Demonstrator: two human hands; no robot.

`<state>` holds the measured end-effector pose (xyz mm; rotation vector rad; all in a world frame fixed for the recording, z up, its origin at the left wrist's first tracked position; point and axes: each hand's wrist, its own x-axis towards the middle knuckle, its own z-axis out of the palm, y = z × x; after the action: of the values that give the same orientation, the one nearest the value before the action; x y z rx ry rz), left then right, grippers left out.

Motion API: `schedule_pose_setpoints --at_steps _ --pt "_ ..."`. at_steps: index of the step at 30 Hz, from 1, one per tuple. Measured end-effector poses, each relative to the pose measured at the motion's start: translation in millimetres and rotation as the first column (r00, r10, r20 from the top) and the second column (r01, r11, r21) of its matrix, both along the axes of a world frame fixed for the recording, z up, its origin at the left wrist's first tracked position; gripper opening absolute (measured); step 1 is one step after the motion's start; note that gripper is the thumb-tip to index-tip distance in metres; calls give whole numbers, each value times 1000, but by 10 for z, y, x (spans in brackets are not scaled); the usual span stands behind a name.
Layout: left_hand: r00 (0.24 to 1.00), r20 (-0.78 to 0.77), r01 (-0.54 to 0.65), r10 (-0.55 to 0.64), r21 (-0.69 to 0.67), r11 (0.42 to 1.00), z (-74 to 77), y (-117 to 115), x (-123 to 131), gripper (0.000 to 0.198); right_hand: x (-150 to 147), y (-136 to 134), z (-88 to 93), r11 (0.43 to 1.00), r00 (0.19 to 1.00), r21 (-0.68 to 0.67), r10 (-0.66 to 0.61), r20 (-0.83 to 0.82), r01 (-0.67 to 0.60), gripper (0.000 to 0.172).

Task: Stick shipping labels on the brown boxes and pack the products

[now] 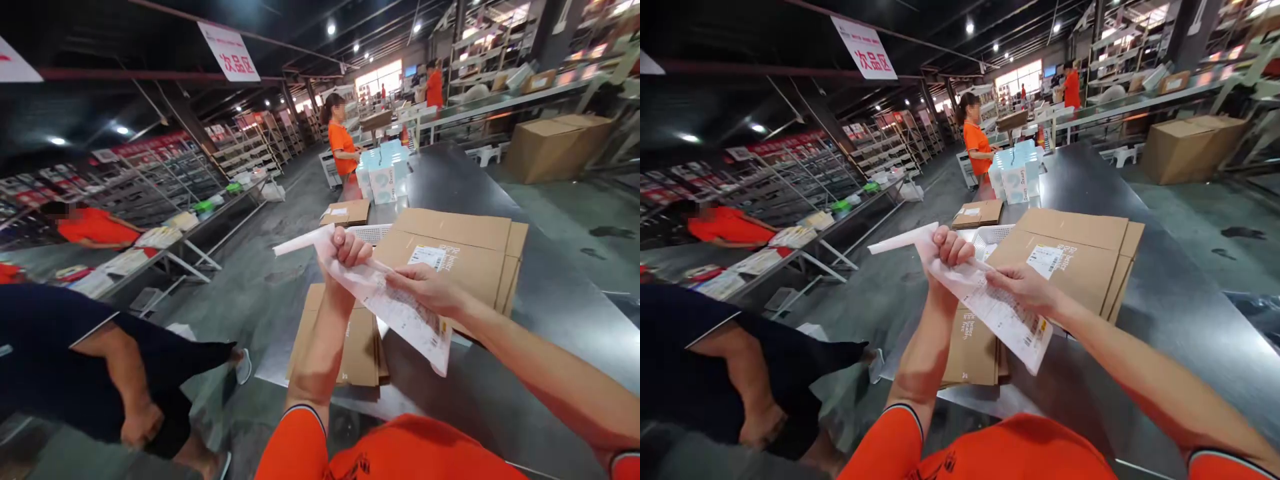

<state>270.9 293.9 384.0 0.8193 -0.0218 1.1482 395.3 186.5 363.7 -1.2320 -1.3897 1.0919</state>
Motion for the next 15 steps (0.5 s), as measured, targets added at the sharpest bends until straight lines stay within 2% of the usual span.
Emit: schedule_pose_setpoints --at_steps 5,9,11,13,15 --pt "999 24 23 -24 40 999 -47 -88 277 41 415 -74 -48 999 999 -36 8 -34 -10 61" --pt "992 -26 122 -121 44 992 35 -110 582 45 655 -90 -52 999 999 -5 -39 -37 38 62" --pt "997 -2 74 -74 38 997 135 -38 672 48 779 -121 -66 994 992 22 -101 -74 103 59" --pt "997 68 -35 32 38 999 253 78 708 49 927 -160 -81 980 971 23 -194 -140 199 54" --pt "993 84 -90 85 58 994 343 171 729 44 1093 -189 -74 925 907 41 -361 -219 378 51"
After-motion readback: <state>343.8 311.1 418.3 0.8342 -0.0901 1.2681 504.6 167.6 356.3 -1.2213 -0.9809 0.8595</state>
